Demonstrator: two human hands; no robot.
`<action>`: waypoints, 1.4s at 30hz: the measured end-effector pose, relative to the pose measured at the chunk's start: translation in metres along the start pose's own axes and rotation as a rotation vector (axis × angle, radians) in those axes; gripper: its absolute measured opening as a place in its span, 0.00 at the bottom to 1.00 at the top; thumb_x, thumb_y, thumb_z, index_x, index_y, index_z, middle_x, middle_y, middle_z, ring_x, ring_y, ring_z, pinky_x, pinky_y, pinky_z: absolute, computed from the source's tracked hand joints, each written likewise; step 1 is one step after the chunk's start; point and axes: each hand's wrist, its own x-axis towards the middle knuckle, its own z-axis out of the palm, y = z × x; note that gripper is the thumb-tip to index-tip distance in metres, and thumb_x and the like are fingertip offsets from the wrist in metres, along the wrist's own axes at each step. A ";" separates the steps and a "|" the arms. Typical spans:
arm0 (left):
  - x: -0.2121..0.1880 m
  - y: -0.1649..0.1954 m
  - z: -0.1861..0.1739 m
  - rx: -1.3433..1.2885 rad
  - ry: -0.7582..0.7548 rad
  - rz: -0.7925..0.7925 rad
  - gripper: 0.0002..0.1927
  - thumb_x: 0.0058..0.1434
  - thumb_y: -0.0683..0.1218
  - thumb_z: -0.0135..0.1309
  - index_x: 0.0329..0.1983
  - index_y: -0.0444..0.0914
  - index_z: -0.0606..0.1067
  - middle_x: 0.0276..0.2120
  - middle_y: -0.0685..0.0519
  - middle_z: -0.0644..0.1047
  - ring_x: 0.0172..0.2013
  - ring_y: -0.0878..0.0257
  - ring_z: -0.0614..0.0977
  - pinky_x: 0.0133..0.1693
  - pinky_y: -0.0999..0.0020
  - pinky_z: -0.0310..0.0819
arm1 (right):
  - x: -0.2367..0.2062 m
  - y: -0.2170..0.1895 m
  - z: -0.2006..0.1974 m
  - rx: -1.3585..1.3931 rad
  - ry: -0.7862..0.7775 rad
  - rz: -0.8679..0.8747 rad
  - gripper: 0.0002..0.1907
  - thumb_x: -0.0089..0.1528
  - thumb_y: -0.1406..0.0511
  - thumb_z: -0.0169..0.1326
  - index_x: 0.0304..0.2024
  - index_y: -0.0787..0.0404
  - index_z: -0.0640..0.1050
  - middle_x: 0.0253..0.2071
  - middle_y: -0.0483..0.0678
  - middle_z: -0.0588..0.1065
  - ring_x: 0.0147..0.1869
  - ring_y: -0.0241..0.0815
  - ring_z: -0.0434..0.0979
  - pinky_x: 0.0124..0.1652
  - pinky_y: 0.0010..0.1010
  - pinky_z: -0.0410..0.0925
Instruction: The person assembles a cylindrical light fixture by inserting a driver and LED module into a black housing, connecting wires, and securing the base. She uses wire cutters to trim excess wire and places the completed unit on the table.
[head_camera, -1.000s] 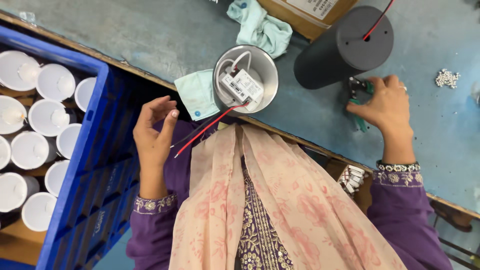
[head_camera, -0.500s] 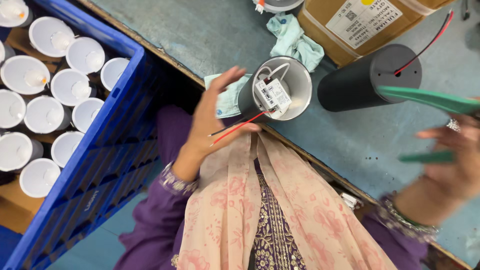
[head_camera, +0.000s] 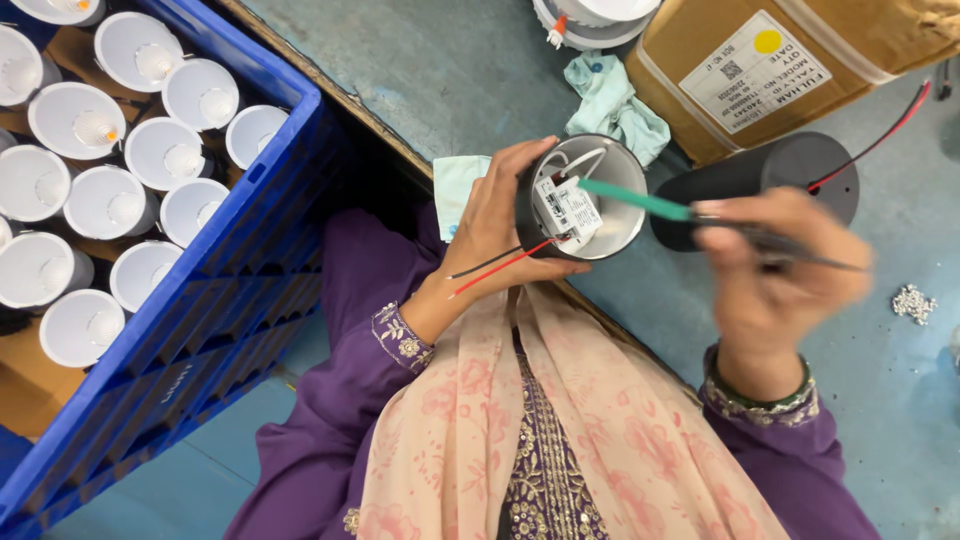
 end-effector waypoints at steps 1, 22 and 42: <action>0.000 -0.001 0.000 -0.003 0.004 0.004 0.61 0.41 0.57 0.80 0.74 0.42 0.57 0.67 0.46 0.67 0.67 0.48 0.71 0.66 0.56 0.66 | -0.001 -0.001 0.002 -0.031 -0.027 0.011 0.10 0.69 0.66 0.66 0.44 0.68 0.81 0.32 0.50 0.78 0.30 0.31 0.71 0.31 0.21 0.59; 0.001 0.000 -0.001 -0.015 -0.007 -0.005 0.60 0.42 0.57 0.79 0.74 0.44 0.56 0.66 0.46 0.66 0.67 0.48 0.71 0.63 0.57 0.64 | -0.016 0.007 -0.013 -0.147 -0.121 0.043 0.11 0.67 0.65 0.60 0.48 0.68 0.80 0.29 0.51 0.75 0.25 0.36 0.69 0.29 0.19 0.60; -0.001 -0.007 -0.001 0.002 -0.009 0.009 0.62 0.41 0.54 0.82 0.74 0.43 0.55 0.68 0.47 0.65 0.69 0.49 0.68 0.68 0.54 0.64 | -0.032 0.014 -0.025 -0.067 -0.042 -0.086 0.21 0.74 0.55 0.61 0.38 0.67 0.78 0.30 0.51 0.74 0.29 0.38 0.72 0.29 0.26 0.63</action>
